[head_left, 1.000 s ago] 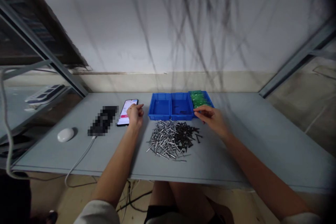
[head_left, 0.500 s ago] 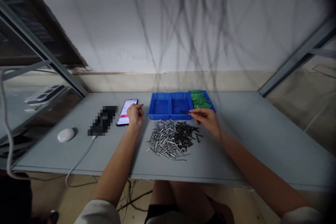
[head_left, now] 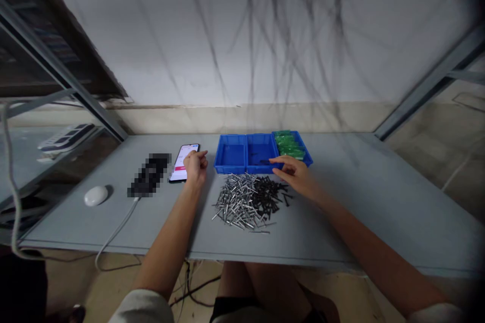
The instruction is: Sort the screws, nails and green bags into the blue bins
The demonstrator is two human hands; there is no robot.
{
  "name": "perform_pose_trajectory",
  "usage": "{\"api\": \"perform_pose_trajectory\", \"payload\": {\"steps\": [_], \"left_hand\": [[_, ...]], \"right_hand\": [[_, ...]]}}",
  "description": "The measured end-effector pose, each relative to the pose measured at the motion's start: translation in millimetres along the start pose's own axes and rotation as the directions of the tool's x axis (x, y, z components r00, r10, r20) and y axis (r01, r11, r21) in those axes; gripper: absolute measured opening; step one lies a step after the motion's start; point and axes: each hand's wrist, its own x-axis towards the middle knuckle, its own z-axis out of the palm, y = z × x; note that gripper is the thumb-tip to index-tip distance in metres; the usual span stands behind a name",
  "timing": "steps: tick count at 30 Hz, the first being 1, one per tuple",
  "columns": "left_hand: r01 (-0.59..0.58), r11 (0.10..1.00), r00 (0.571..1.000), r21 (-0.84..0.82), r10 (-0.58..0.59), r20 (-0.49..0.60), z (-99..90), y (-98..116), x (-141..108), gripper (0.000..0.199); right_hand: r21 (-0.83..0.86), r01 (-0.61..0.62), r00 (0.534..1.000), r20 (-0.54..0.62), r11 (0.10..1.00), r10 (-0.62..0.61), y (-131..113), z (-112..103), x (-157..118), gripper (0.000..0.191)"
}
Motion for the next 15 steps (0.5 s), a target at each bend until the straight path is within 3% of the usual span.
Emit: {"api": "perform_pose_trajectory", "payload": {"steps": [3, 8, 15], "left_hand": [[-0.001, 1.0, 1.0, 0.006, 0.001, 0.0, 0.2, -0.1, 0.2, 0.058], [-0.003, 1.0, 1.0, 0.009, 0.003, 0.004, 1.1, 0.6, -1.3, 0.055], [-0.018, 1.0, 1.0, -0.012, 0.018, 0.017, 0.1, -0.3, -0.1, 0.056]], "right_hand": [[-0.14, 0.047, 0.996, 0.088, 0.989, -0.034, -4.2, -12.0, -0.6, 0.024], [-0.4, 0.044, 0.936, 0.336, 0.916, 0.102, -9.1, -31.2, -1.8, 0.025], [-0.499, 0.096, 0.868, 0.466, 0.861, 0.173, -7.0, -25.9, -3.1, 0.034]]}}
